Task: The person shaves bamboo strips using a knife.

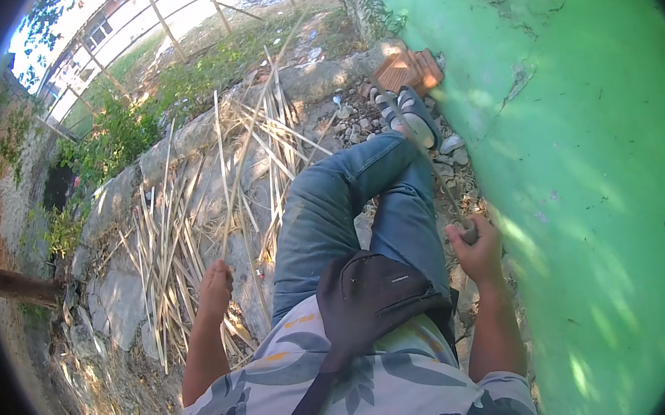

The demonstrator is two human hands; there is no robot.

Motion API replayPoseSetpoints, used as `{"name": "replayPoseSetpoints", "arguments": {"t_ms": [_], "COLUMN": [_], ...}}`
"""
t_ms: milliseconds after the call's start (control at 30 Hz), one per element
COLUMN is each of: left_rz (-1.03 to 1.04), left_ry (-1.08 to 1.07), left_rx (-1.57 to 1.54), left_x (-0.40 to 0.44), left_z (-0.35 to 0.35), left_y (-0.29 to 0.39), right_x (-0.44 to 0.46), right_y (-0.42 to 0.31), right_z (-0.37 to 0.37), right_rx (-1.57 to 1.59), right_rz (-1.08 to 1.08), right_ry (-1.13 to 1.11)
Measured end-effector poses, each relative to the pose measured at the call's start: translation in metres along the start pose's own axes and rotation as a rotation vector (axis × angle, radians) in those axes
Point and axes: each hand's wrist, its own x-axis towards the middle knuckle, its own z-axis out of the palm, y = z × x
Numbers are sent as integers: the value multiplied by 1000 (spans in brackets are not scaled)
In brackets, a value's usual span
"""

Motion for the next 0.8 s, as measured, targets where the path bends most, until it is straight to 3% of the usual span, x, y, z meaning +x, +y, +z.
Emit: {"name": "replayPoseSetpoints", "arguments": {"t_ms": [167,267,400,567,800], "left_rz": [12,203,616,568,524], "left_ry": [-457,-510,-344,-343,-337], "left_rx": [43,136,440,397,407], "left_x": [19,25,8,-17,-31], "left_z": [115,159,173,155,116], "left_y": [93,108,126,125,112], "right_x": [8,19,44,64,79], "right_y": [-78,-96,-89,-85,-115], "right_z": [19,29,19,4,21], "right_rx": [-127,-238,-433,-370,-463], "right_rz": [-309,-527,-602,-435,-653], "right_ry": [-120,-111,-84,-50,-109]}}
